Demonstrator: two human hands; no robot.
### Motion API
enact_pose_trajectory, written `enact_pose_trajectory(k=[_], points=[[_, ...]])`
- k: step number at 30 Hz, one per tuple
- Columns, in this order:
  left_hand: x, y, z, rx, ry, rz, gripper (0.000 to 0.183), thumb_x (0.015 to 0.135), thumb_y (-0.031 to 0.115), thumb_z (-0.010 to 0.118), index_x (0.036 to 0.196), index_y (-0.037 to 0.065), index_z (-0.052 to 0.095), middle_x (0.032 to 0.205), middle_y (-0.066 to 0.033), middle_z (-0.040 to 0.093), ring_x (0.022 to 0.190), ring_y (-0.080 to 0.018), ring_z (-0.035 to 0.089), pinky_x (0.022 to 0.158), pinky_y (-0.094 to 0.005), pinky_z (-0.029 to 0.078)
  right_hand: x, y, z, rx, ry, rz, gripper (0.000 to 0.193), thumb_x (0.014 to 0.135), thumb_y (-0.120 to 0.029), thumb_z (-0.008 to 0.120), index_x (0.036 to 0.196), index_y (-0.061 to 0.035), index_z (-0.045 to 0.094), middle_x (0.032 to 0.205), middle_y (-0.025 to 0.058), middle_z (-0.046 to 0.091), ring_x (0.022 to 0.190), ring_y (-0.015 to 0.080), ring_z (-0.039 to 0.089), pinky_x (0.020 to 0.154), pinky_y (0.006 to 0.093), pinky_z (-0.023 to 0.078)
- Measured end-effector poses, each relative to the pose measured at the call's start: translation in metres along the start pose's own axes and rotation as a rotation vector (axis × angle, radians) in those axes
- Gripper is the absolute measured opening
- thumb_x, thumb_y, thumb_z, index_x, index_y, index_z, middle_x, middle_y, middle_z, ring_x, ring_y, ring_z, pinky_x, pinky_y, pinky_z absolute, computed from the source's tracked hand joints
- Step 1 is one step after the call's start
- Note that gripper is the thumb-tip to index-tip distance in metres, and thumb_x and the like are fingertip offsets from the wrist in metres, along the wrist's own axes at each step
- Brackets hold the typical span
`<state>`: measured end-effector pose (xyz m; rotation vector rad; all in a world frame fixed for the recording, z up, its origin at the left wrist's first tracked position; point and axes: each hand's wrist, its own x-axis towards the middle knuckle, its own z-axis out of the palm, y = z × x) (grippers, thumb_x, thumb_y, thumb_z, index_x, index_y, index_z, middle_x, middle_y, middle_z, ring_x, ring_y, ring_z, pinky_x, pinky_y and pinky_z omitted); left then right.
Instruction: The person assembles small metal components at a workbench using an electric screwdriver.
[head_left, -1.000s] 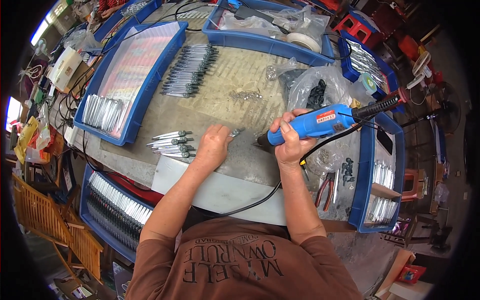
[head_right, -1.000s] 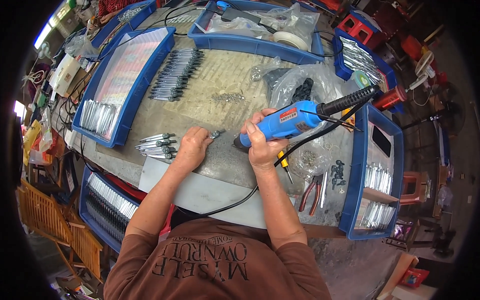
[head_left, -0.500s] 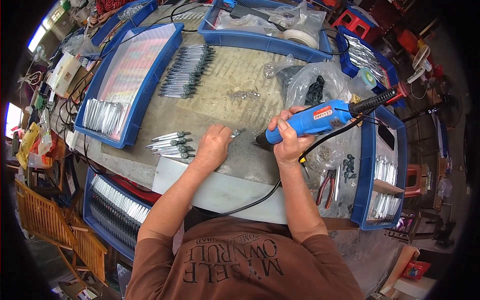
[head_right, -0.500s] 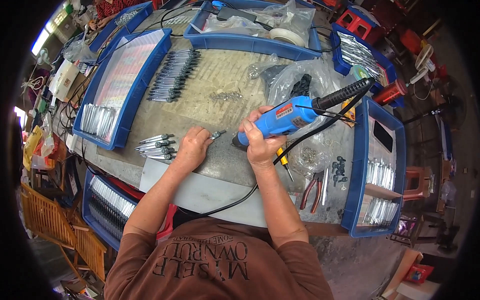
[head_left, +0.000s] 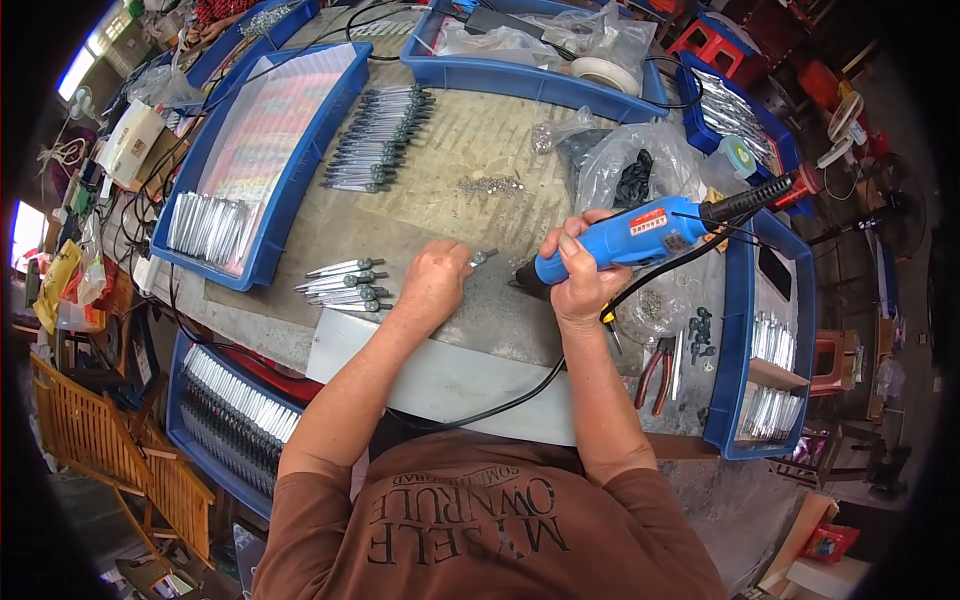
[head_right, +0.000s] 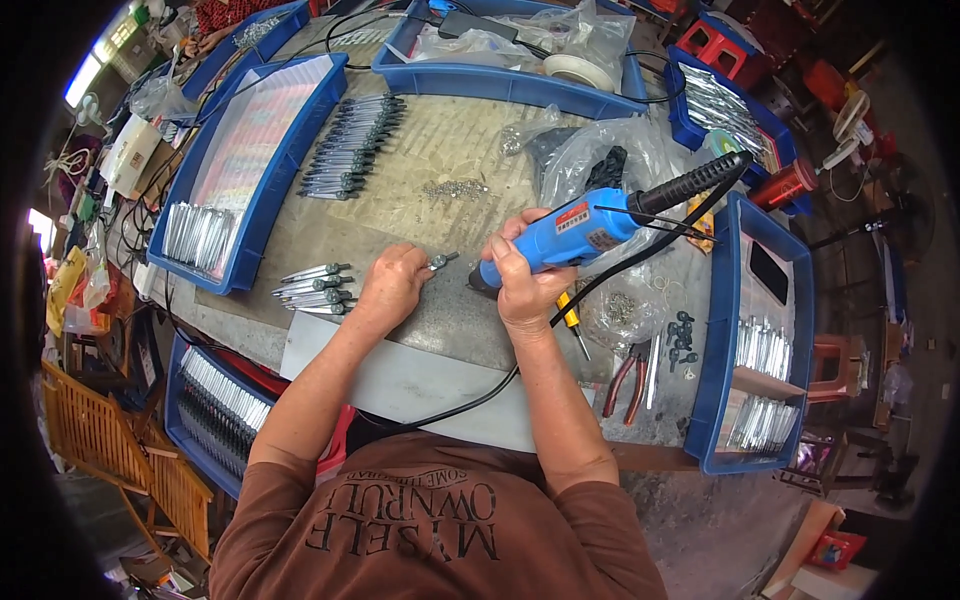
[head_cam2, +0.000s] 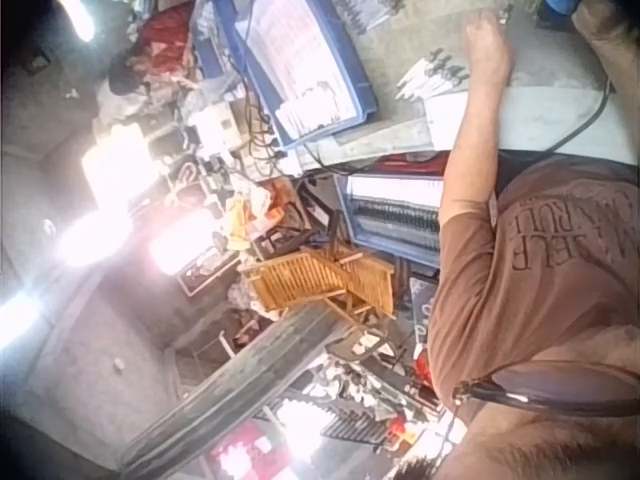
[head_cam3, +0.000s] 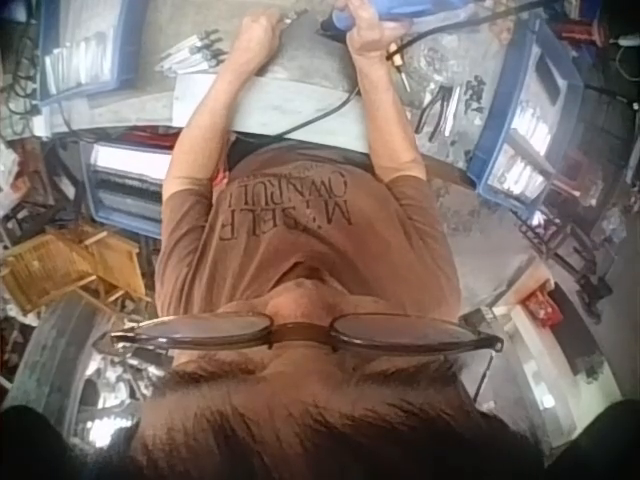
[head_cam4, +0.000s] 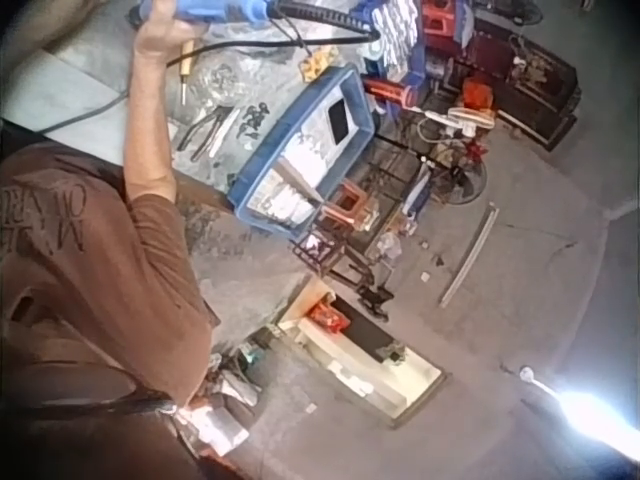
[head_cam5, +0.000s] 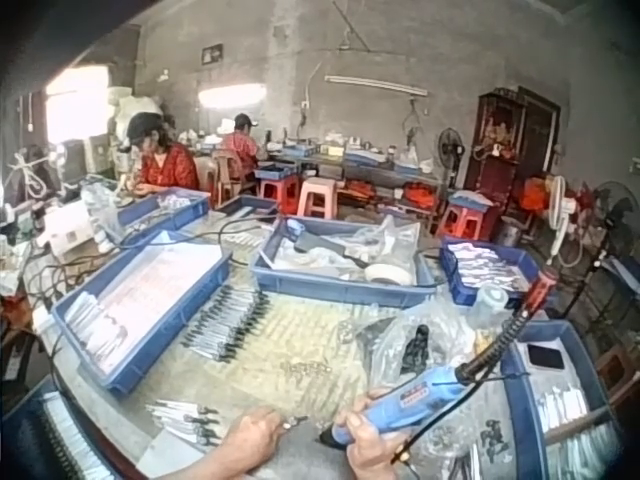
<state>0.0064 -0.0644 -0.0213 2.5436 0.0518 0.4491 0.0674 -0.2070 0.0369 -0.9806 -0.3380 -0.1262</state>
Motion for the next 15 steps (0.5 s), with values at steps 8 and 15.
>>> enact_pose_trajectory(k=[8, 15], points=[[-0.0025, 0.0034, -0.0014, 0.035, 0.004, 0.031, 0.010, 0.064, 0.006, 0.060, 0.069, 0.002, 0.052, 0.071, -0.0109, 0.052, 0.072, -0.0291, 0.050, 0.064, -0.0367, 0.041, 0.0010, -0.0017, -0.0014, 0.017, 0.021, -0.028, 0.033, 0.063, -0.003, 0.055, 0.093, -0.0002, 0.041, 0.076, 0.0071, 0.044, 0.058, 0.0146, 0.048, 0.046, 0.0296, 0.045], [-0.0018, -0.0015, 0.0015, 0.003, 0.008, -0.001, 0.009, 0.063, 0.007, 0.061, 0.067, 0.003, 0.054, 0.070, -0.0101, 0.052, 0.071, -0.0285, 0.050, 0.064, -0.0356, 0.041, 0.0010, 0.0025, -0.0024, -0.005, 0.029, -0.010, 0.032, 0.063, -0.003, 0.055, 0.092, 0.0008, 0.042, 0.074, 0.0078, 0.045, 0.056, 0.0156, 0.048, 0.047, 0.0294, 0.044]])
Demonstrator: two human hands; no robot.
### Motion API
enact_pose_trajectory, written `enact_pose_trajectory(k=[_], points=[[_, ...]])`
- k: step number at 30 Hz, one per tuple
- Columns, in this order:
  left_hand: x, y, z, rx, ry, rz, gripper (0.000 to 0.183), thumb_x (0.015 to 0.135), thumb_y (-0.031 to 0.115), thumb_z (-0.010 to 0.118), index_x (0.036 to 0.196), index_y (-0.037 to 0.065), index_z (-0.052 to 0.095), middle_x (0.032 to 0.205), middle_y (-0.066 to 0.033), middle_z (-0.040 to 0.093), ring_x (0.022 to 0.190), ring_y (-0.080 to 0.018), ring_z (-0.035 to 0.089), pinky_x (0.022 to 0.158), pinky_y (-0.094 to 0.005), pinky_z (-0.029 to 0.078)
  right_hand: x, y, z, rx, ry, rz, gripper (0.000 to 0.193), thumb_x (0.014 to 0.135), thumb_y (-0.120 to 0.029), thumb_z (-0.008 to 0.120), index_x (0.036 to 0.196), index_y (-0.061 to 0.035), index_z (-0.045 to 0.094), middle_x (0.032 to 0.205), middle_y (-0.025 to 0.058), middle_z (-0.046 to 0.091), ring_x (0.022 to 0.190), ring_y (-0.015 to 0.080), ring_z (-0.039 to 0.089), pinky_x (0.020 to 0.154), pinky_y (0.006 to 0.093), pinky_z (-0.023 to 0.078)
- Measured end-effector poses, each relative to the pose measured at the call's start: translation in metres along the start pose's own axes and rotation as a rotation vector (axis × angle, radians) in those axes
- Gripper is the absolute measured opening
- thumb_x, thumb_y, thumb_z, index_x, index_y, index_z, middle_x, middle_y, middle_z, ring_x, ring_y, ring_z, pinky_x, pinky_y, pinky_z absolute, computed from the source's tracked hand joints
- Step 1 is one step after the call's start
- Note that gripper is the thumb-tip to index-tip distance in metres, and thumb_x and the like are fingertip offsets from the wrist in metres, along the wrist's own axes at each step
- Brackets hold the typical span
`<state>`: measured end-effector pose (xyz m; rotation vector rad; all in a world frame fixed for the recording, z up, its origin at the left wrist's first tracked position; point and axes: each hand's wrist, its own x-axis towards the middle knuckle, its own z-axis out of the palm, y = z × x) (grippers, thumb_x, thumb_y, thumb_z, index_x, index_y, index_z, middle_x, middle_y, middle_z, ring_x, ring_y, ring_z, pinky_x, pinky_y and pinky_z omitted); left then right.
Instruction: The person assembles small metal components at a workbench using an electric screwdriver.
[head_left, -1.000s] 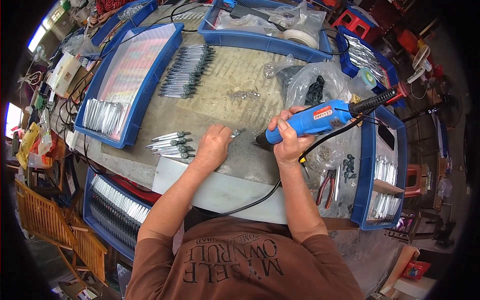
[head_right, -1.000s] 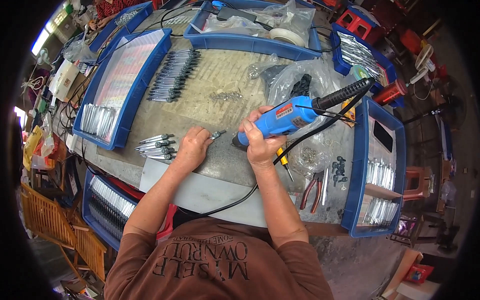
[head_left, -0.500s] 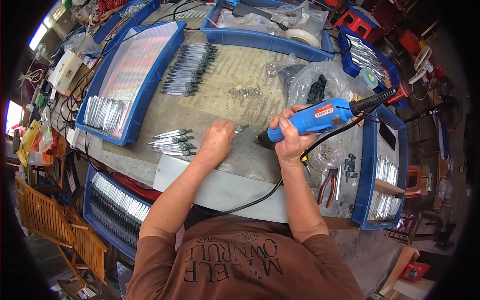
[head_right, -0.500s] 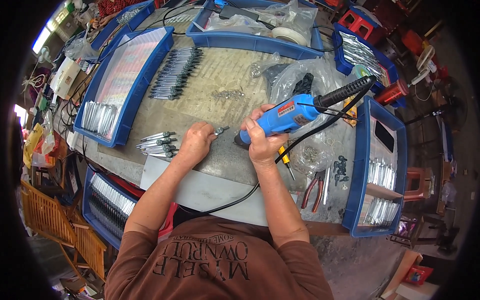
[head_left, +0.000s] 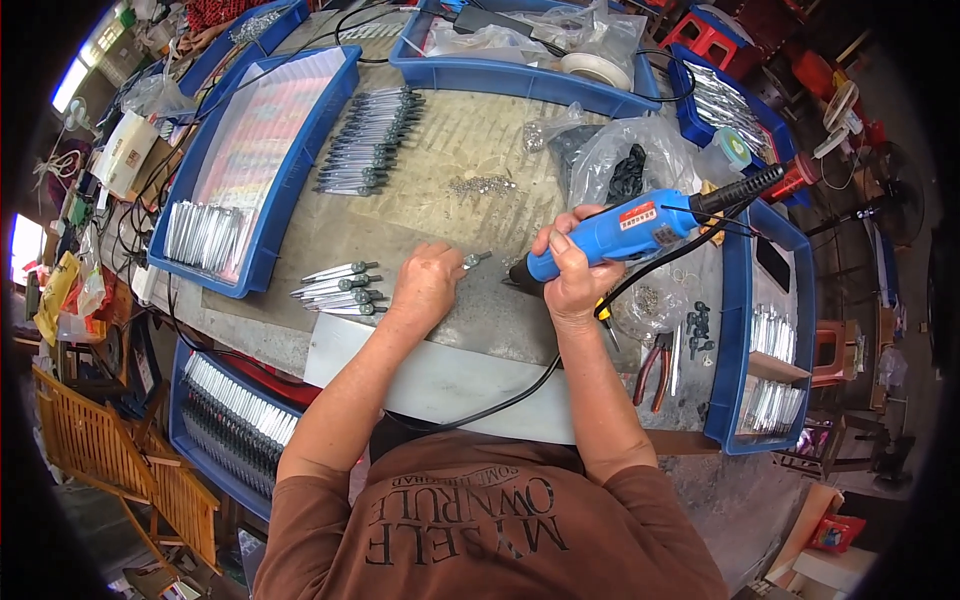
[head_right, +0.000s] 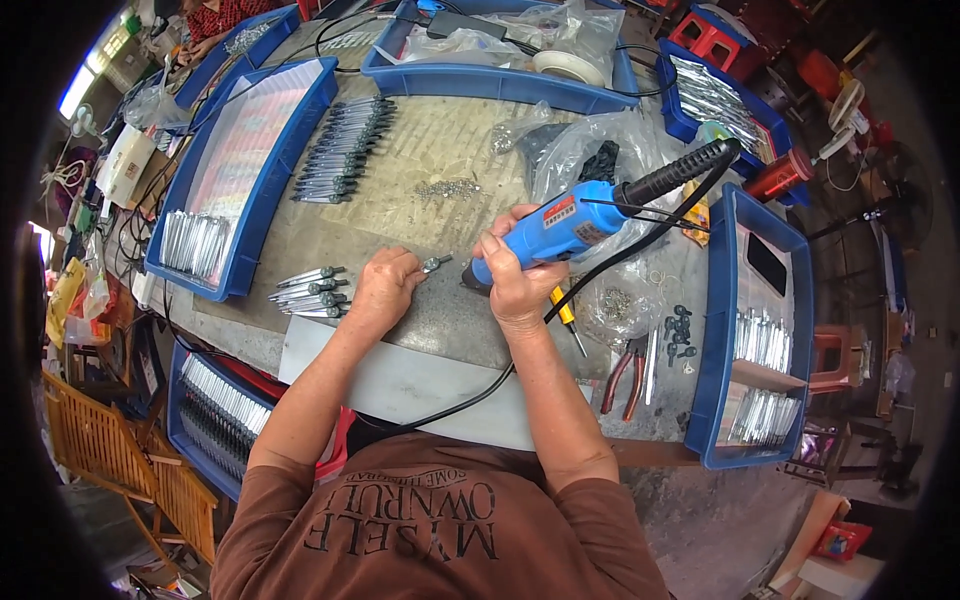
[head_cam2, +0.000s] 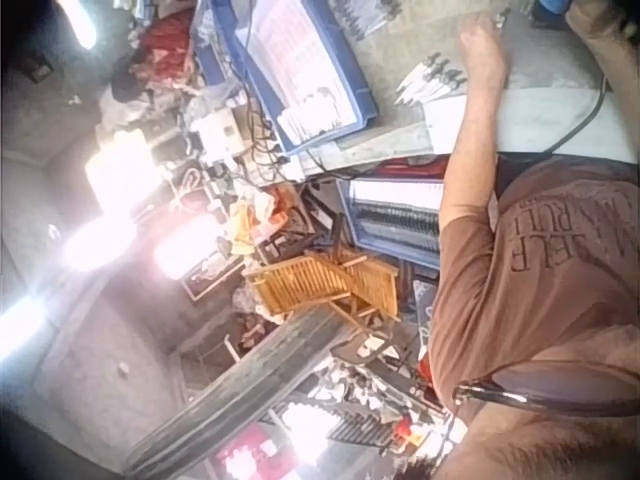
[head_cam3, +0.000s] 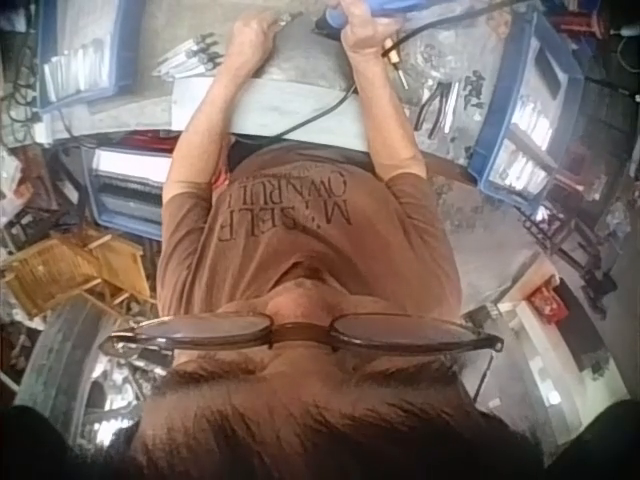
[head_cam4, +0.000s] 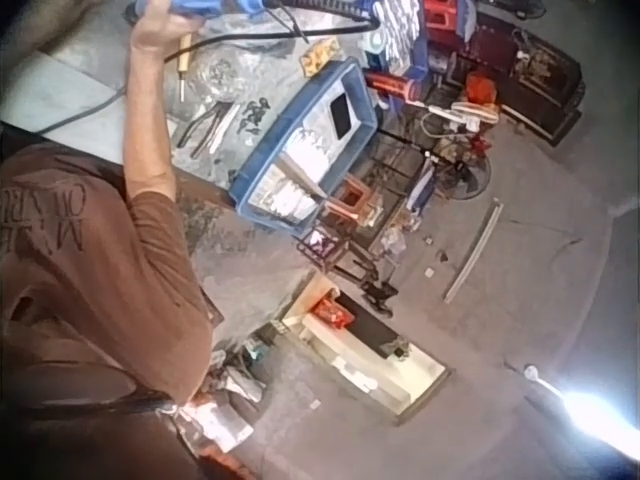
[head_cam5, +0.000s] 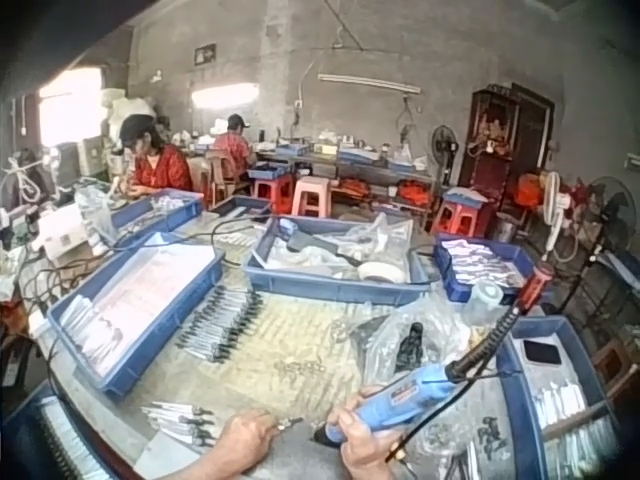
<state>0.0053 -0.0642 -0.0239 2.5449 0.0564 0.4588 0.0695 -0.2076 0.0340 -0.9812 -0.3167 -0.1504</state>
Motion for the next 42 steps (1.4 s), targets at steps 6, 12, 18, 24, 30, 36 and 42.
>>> enact_pose_trajectory(k=[6, 12, 18, 24, 30, 36, 42], points=[[0.000, -0.001, 0.003, -0.006, 0.004, -0.038, 0.010, 0.063, 0.007, 0.061, 0.067, 0.003, 0.054, 0.069, -0.0103, 0.052, 0.070, -0.0289, 0.050, 0.064, -0.0354, 0.041, 0.008, 0.006, 0.016, -0.005, -0.028, 0.002, 0.033, 0.063, -0.004, 0.056, 0.093, 0.0019, 0.042, 0.069, 0.0078, 0.046, 0.051, 0.0173, 0.049, 0.048, 0.0293, 0.042], [0.000, 0.004, 0.000, -0.010, 0.024, -0.047, 0.009, 0.062, 0.006, 0.061, 0.066, 0.003, 0.054, 0.069, -0.0103, 0.052, 0.069, -0.0295, 0.049, 0.063, -0.0362, 0.041, 0.014, 0.017, 0.033, -0.046, -0.104, 0.013, 0.032, 0.063, -0.004, 0.056, 0.092, 0.0024, 0.043, 0.070, 0.0083, 0.047, 0.053, 0.0177, 0.050, 0.049, 0.0295, 0.042], [-0.001, 0.004, -0.001, -0.021, 0.044, -0.032, 0.009, 0.062, 0.005, 0.061, 0.066, 0.003, 0.053, 0.069, -0.0101, 0.052, 0.068, -0.0296, 0.048, 0.062, -0.0368, 0.041, 0.014, 0.026, 0.037, -0.065, -0.124, 0.033, 0.033, 0.062, -0.004, 0.057, 0.092, 0.0029, 0.043, 0.071, 0.0083, 0.048, 0.053, 0.0176, 0.050, 0.049, 0.0296, 0.043], [-0.002, 0.002, 0.000, -0.025, 0.057, -0.015, 0.009, 0.062, 0.005, 0.061, 0.066, 0.003, 0.053, 0.070, -0.0097, 0.052, 0.068, -0.0289, 0.048, 0.062, -0.0361, 0.041, 0.014, 0.029, 0.038, -0.093, -0.124, 0.049, 0.032, 0.063, -0.004, 0.056, 0.092, 0.0032, 0.044, 0.070, 0.0082, 0.048, 0.052, 0.0176, 0.051, 0.049, 0.0293, 0.043], [-0.003, 0.002, 0.001, -0.018, 0.060, -0.008, 0.009, 0.062, 0.005, 0.061, 0.066, 0.003, 0.053, 0.069, -0.0094, 0.052, 0.067, -0.0283, 0.048, 0.062, -0.0355, 0.042, 0.013, 0.031, 0.039, -0.097, -0.124, 0.048, 0.032, 0.063, -0.004, 0.056, 0.092, 0.0031, 0.044, 0.070, 0.0081, 0.048, 0.052, 0.0174, 0.051, 0.049, 0.0293, 0.043], [-0.003, 0.002, 0.002, -0.040, 0.075, -0.016, 0.009, 0.062, 0.005, 0.062, 0.066, 0.003, 0.054, 0.069, -0.0091, 0.052, 0.067, -0.0282, 0.048, 0.061, -0.0353, 0.042, 0.013, 0.038, 0.040, -0.153, -0.162, 0.024, 0.032, 0.064, -0.003, 0.057, 0.092, 0.0019, 0.044, 0.071, 0.0072, 0.048, 0.054, 0.0148, 0.050, 0.049, 0.0272, 0.044], [-0.002, 0.002, 0.004, -0.046, 0.079, -0.019, 0.008, 0.060, 0.002, 0.059, 0.061, 0.004, 0.051, 0.067, -0.0084, 0.050, 0.067, -0.0267, 0.047, 0.061, -0.0342, 0.041, 0.017, 0.052, 0.044, -0.349, -0.266, -0.032, 0.028, 0.063, 0.005, 0.056, 0.089, 0.0008, 0.046, 0.072, 0.0050, 0.051, 0.059, 0.0099, 0.050, 0.047, 0.0235, 0.045]])
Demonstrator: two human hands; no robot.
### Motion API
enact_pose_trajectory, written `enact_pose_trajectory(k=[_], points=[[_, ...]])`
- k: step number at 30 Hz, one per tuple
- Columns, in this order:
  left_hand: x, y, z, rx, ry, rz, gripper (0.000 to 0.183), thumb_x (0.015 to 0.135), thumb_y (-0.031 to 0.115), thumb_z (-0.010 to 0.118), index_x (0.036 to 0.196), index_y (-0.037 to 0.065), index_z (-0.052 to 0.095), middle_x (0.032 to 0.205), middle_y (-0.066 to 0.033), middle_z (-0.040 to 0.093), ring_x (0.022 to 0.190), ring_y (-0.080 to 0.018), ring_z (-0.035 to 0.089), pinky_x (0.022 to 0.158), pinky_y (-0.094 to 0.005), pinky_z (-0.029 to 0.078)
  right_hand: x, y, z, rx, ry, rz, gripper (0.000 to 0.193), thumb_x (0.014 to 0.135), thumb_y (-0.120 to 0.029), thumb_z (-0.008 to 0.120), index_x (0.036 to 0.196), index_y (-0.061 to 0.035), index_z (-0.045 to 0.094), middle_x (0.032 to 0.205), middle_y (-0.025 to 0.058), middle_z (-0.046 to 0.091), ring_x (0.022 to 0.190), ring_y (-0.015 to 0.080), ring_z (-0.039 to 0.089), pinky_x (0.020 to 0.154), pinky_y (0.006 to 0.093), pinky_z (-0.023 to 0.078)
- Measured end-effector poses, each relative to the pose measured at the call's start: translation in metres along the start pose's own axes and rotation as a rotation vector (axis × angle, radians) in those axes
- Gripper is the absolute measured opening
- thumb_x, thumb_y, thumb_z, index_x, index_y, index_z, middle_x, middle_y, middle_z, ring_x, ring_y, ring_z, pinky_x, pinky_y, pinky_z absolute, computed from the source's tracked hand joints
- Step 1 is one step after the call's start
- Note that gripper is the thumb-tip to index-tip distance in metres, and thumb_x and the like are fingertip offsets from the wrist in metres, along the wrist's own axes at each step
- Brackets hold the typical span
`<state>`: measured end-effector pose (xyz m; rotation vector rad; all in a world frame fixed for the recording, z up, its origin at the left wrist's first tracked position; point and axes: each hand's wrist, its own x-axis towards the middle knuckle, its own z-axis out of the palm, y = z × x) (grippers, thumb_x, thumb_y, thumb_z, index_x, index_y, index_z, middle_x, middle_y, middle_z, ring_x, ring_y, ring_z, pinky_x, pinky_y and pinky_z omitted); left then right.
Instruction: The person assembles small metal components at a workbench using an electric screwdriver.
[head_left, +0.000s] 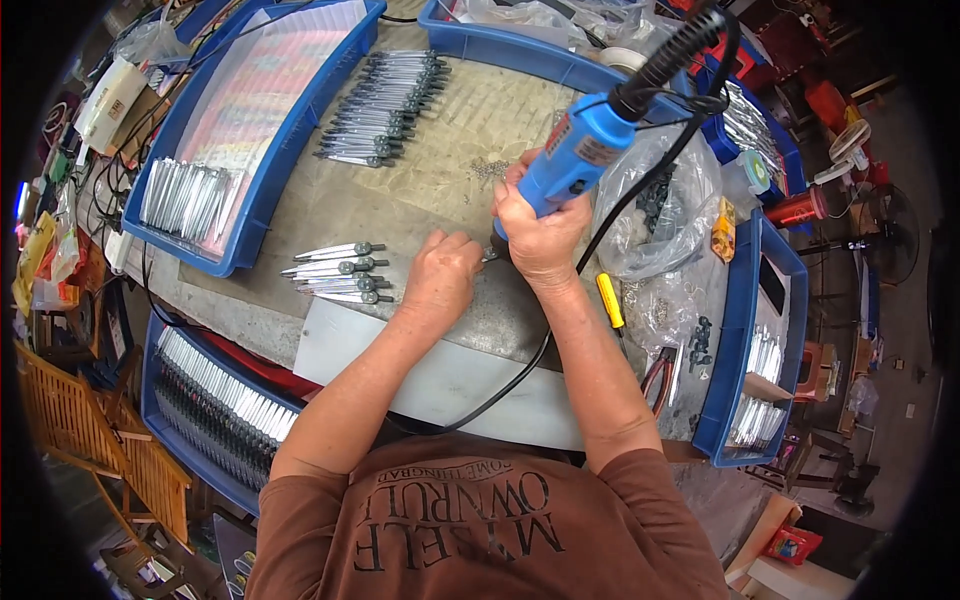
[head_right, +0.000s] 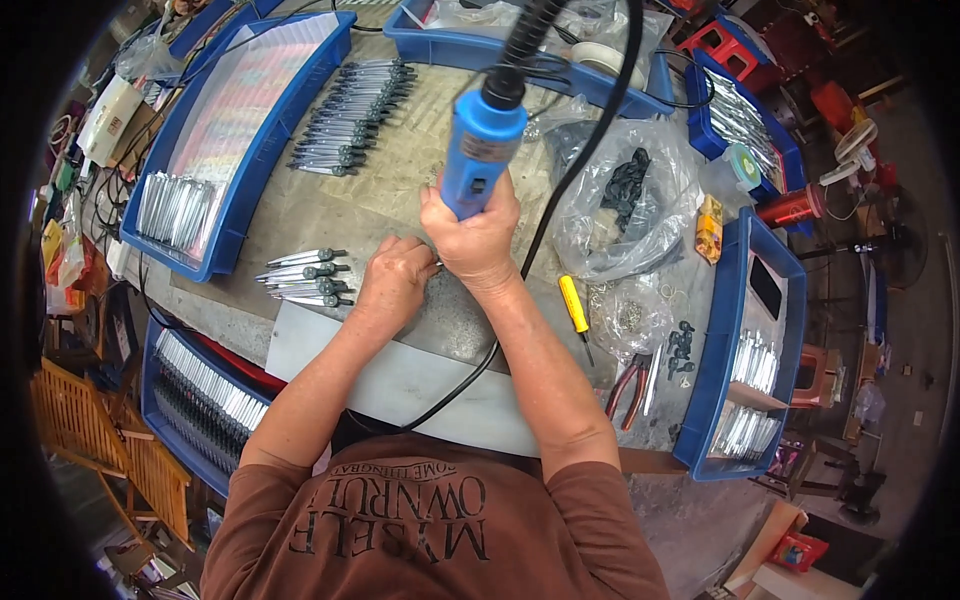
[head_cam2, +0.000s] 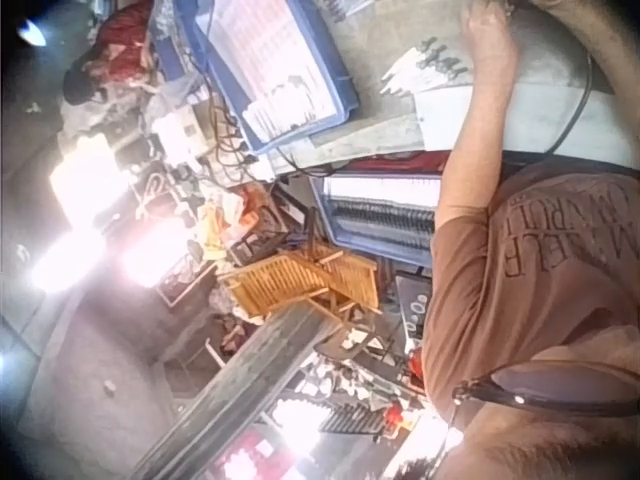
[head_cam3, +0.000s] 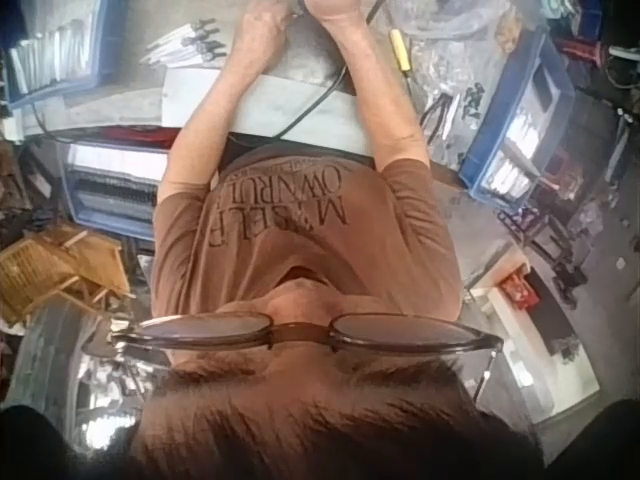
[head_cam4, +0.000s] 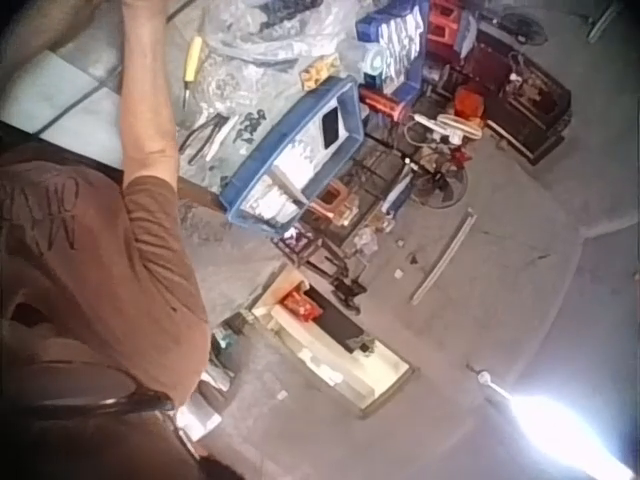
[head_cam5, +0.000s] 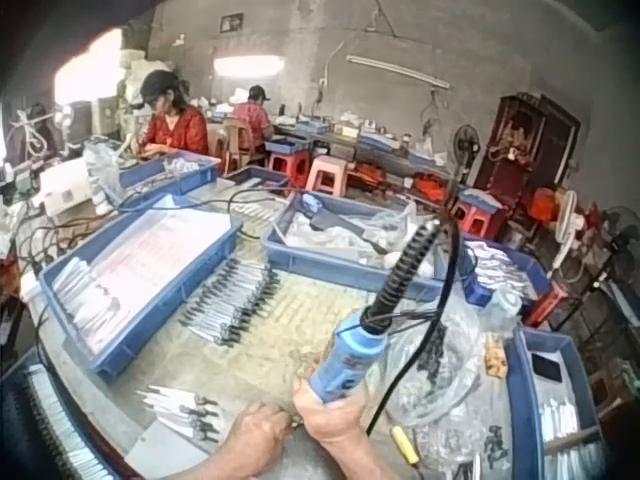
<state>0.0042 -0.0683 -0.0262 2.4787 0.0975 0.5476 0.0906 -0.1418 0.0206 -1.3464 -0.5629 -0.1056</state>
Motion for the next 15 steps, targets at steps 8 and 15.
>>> enact_pose_trajectory(k=[8, 15], points=[[-0.003, -0.001, 0.003, -0.039, 0.021, -0.030, 0.005, 0.061, 0.002, 0.058, 0.061, 0.004, 0.053, 0.067, -0.0085, 0.050, 0.065, -0.0269, 0.047, 0.061, -0.0344, 0.041, 0.003, -0.008, 0.010, -0.209, -0.124, -0.035, 0.029, 0.062, -0.002, 0.061, 0.087, -0.0009, 0.048, 0.071, 0.0015, 0.054, 0.064, 0.0077, 0.051, 0.057, 0.0228, 0.043], [-0.001, 0.000, -0.001, -0.032, 0.003, -0.012, 0.005, 0.063, 0.002, 0.056, 0.061, 0.003, 0.052, 0.068, -0.0092, 0.051, 0.068, -0.0279, 0.047, 0.063, -0.0354, 0.041, -0.010, -0.026, -0.007, 0.054, 0.007, -0.046, 0.035, 0.063, -0.001, 0.061, 0.094, 0.0011, 0.044, 0.070, 0.0036, 0.050, 0.061, 0.0101, 0.050, 0.055, 0.0240, 0.043]])
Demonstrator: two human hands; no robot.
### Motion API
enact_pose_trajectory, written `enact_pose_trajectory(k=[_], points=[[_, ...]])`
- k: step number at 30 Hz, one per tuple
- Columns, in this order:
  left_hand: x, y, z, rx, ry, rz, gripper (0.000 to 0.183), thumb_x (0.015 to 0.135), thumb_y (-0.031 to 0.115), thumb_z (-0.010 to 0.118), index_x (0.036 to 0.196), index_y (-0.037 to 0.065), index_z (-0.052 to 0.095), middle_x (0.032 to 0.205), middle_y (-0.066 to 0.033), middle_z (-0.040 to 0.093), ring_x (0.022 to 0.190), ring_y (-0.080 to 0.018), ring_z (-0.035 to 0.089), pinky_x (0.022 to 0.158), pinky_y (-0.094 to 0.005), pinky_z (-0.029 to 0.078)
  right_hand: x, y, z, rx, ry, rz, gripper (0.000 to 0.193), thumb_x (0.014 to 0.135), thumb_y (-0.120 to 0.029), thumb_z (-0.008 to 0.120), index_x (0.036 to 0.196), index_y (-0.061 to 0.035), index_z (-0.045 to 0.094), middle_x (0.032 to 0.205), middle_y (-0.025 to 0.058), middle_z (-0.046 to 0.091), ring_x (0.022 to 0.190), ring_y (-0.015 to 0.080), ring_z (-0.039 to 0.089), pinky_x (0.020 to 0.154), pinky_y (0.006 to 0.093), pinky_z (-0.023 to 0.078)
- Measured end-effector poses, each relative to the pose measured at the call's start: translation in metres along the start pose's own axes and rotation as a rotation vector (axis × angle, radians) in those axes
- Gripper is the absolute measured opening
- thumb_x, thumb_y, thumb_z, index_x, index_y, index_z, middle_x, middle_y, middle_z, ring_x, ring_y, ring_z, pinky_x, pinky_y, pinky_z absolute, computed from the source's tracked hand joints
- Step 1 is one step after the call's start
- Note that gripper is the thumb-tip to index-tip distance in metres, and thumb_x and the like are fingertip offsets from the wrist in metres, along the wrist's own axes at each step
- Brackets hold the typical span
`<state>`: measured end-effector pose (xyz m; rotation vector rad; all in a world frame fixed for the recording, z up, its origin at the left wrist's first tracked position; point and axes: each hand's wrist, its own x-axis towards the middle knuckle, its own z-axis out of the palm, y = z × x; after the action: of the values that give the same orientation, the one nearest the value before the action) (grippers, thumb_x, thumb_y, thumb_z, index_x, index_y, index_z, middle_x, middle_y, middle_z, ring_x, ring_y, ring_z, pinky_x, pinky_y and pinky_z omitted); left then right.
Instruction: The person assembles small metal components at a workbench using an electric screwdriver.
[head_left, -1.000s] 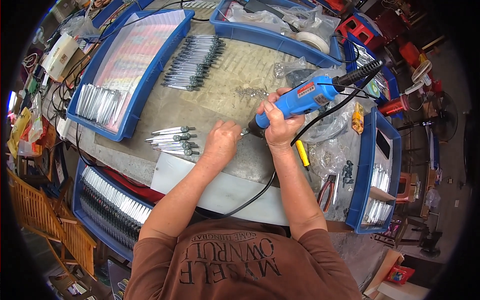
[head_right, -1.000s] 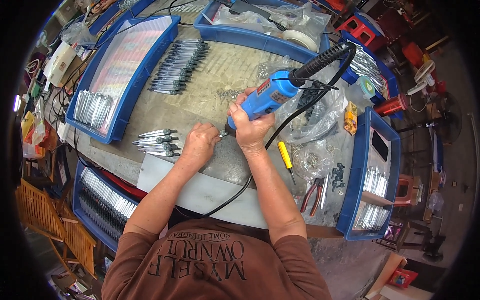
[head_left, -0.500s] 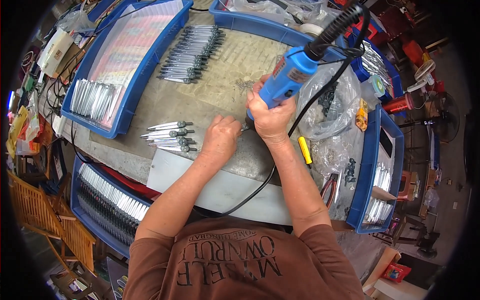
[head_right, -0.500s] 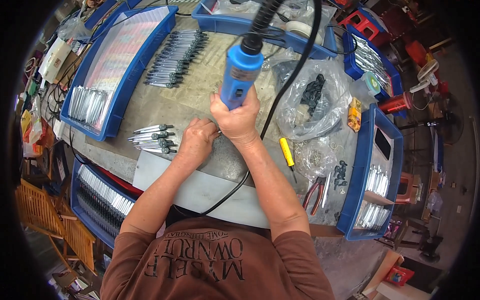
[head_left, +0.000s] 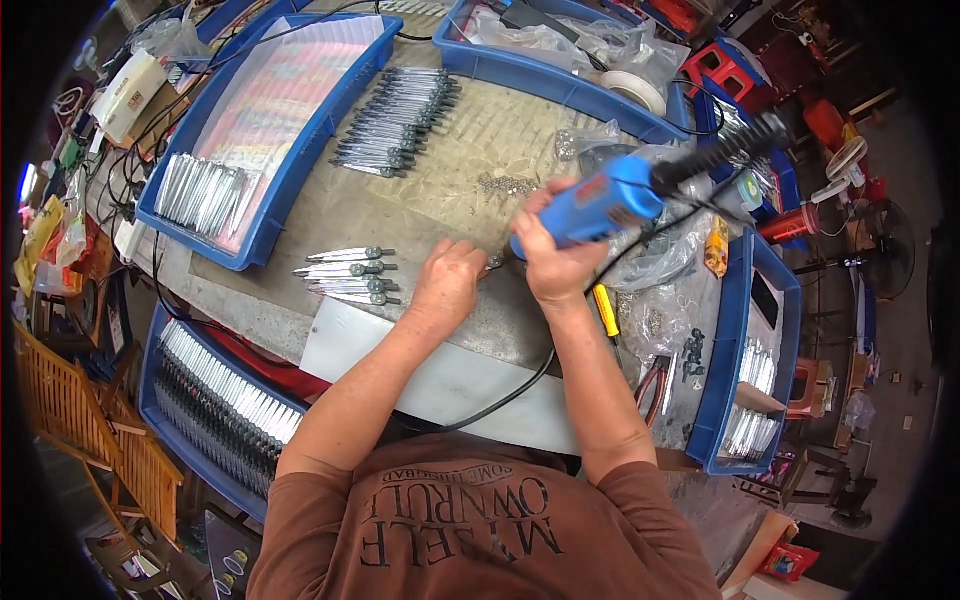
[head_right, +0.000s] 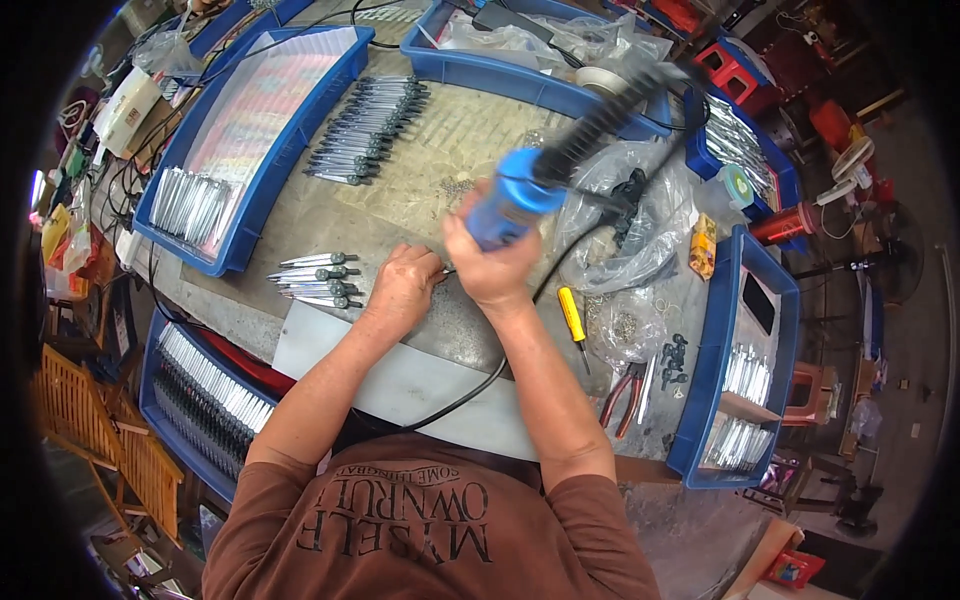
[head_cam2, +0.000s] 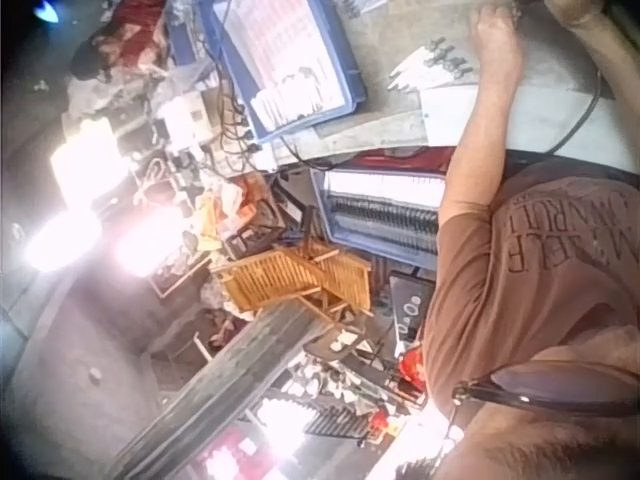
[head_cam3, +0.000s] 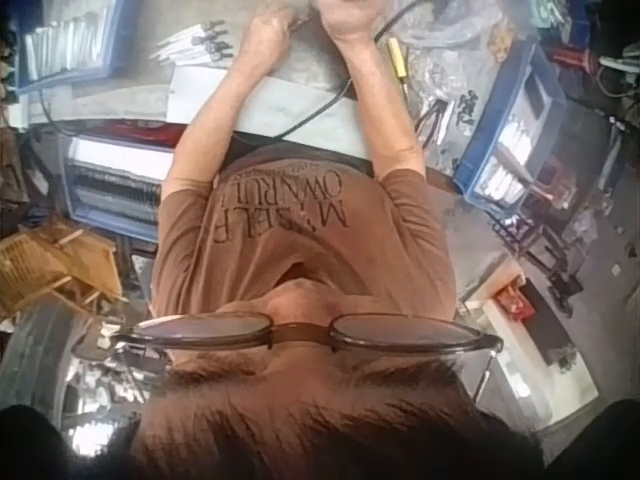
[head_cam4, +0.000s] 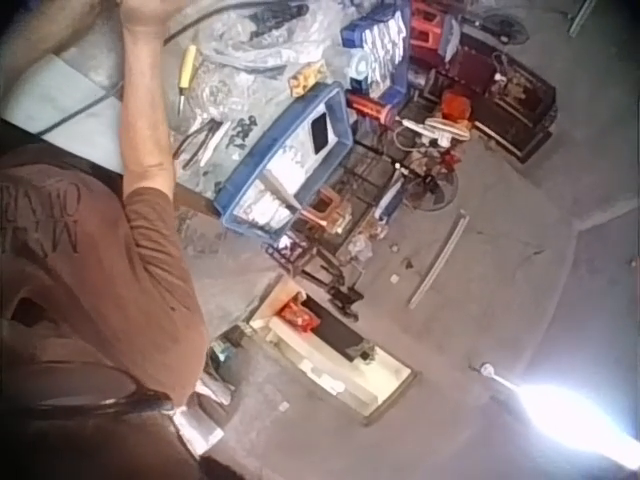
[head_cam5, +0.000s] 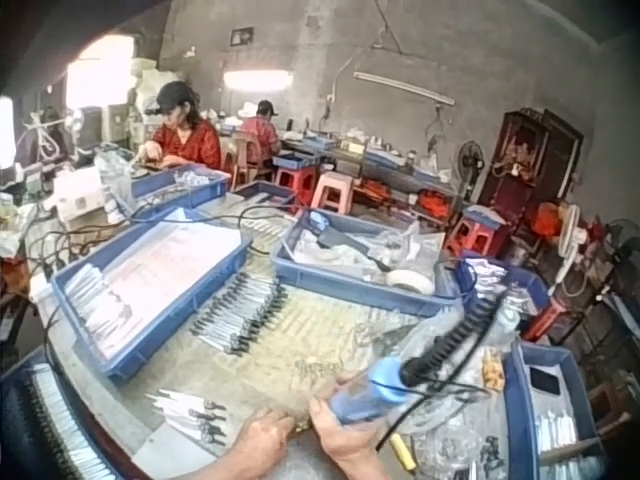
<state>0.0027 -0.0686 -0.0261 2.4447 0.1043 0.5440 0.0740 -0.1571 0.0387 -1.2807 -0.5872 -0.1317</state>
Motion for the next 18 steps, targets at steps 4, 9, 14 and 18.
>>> enact_pose_trajectory(k=[4, 9, 14, 18], points=[[-0.004, -0.005, 0.000, 0.056, 0.029, 0.080, 0.010, 0.064, 0.003, 0.059, 0.072, 0.002, 0.052, 0.072, -0.0109, 0.050, 0.069, -0.0287, 0.048, 0.063, -0.0364, 0.041, -0.005, -0.015, -0.016, 0.145, 0.150, 0.003, 0.038, 0.065, 0.000, 0.057, 0.098, 0.0016, 0.040, 0.070, 0.0065, 0.047, 0.054, 0.0156, 0.050, 0.051, 0.0278, 0.043], [0.001, -0.005, -0.001, 0.061, 0.056, 0.071, 0.014, 0.065, 0.004, 0.059, 0.076, 0.001, 0.051, 0.075, -0.0120, 0.050, 0.073, -0.0295, 0.048, 0.064, -0.0371, 0.041, -0.007, -0.026, -0.043, 0.272, 0.320, 0.045, 0.037, 0.063, -0.004, 0.055, 0.096, 0.0042, 0.039, 0.070, 0.0085, 0.045, 0.051, 0.0186, 0.049, 0.050, 0.0303, 0.042], [0.004, 0.000, 0.001, 0.058, 0.020, 0.061, 0.015, 0.064, 0.004, 0.060, 0.077, 0.002, 0.052, 0.075, -0.0121, 0.050, 0.074, -0.0299, 0.049, 0.065, -0.0374, 0.041, -0.008, -0.018, -0.056, 0.280, 0.373, 0.037, 0.037, 0.063, -0.006, 0.055, 0.095, 0.0045, 0.040, 0.070, 0.0083, 0.045, 0.051, 0.0183, 0.049, 0.050, 0.0299, 0.042], [0.005, -0.002, 0.005, 0.096, 0.004, 0.067, 0.014, 0.064, 0.005, 0.060, 0.075, 0.002, 0.052, 0.074, -0.0122, 0.050, 0.074, -0.0299, 0.049, 0.065, -0.0375, 0.041, -0.010, -0.015, -0.058, 0.349, 0.374, 0.059, 0.033, 0.063, -0.002, 0.056, 0.093, 0.0027, 0.042, 0.071, 0.0076, 0.046, 0.054, 0.0156, 0.048, 0.048, 0.0290, 0.045]])
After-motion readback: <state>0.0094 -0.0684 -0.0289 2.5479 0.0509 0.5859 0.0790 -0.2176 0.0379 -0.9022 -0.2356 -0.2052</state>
